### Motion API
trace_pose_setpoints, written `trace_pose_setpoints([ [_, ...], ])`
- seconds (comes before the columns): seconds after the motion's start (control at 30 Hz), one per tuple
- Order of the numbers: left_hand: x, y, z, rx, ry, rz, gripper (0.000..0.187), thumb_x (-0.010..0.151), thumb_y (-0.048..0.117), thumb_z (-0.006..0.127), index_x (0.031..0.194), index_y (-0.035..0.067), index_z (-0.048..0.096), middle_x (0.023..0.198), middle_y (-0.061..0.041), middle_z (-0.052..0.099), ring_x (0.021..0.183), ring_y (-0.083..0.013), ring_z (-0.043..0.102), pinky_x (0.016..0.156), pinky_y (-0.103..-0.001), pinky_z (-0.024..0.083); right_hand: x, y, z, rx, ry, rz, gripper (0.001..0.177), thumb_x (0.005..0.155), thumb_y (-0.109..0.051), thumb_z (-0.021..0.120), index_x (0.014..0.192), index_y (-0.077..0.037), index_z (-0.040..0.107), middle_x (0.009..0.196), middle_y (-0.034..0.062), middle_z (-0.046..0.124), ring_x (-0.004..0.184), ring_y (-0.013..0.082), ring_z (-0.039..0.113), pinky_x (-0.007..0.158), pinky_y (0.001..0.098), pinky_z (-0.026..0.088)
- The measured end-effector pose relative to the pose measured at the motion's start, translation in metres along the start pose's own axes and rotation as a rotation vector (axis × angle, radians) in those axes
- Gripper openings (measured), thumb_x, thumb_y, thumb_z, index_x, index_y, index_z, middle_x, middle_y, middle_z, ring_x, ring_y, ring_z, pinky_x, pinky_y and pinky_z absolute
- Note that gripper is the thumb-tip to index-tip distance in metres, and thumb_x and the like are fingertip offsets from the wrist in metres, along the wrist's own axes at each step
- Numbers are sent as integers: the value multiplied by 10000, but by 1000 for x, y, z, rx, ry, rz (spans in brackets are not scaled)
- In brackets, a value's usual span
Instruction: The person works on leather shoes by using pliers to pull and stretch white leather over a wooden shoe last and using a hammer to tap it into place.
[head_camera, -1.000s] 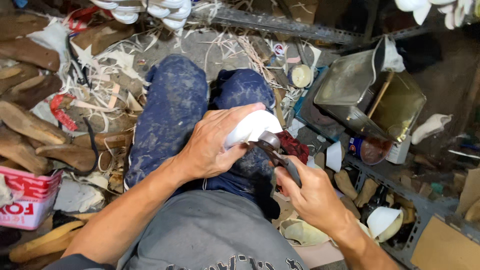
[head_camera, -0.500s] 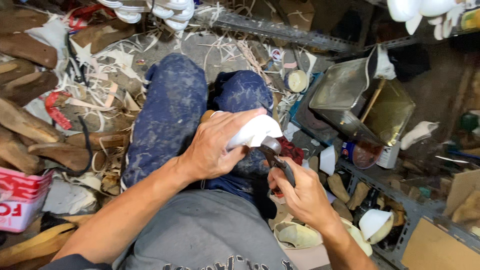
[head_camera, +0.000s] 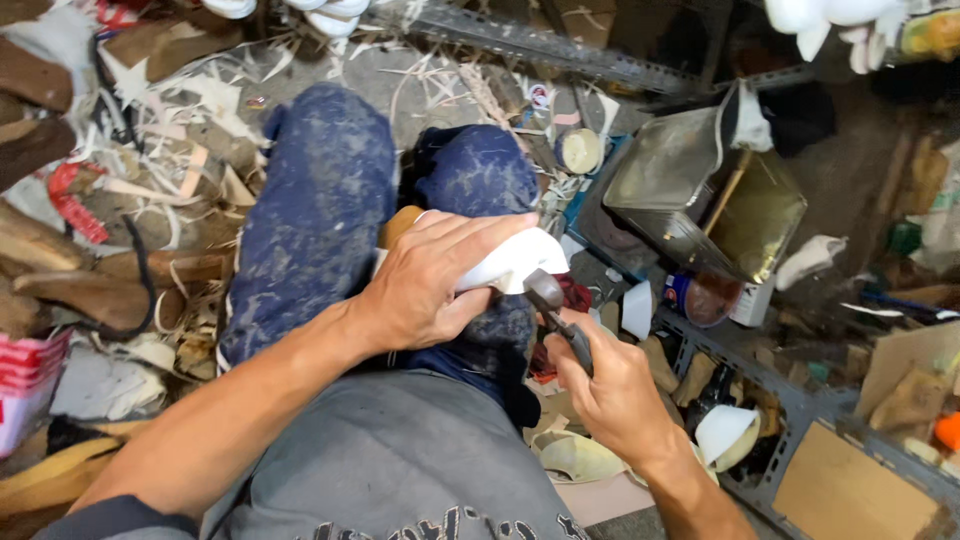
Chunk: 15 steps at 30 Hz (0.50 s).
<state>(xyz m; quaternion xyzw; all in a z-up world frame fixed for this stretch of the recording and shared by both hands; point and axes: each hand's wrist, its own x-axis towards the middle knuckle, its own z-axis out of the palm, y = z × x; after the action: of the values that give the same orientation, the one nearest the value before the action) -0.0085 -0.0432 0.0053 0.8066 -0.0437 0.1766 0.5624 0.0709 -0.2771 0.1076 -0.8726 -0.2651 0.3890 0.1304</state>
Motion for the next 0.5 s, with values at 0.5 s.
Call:
trace_pose_setpoints([
  [0.5,-41,22,-13,45,83,133,389,1085,209,536,1445,95,444,1450,-105,629,1433,-357,563,1227,-600,277,-21,27,71,-213,443,-551,486,741,70,505,1197,-16,651,843,81,598,680,256,623,668,370,537],
])
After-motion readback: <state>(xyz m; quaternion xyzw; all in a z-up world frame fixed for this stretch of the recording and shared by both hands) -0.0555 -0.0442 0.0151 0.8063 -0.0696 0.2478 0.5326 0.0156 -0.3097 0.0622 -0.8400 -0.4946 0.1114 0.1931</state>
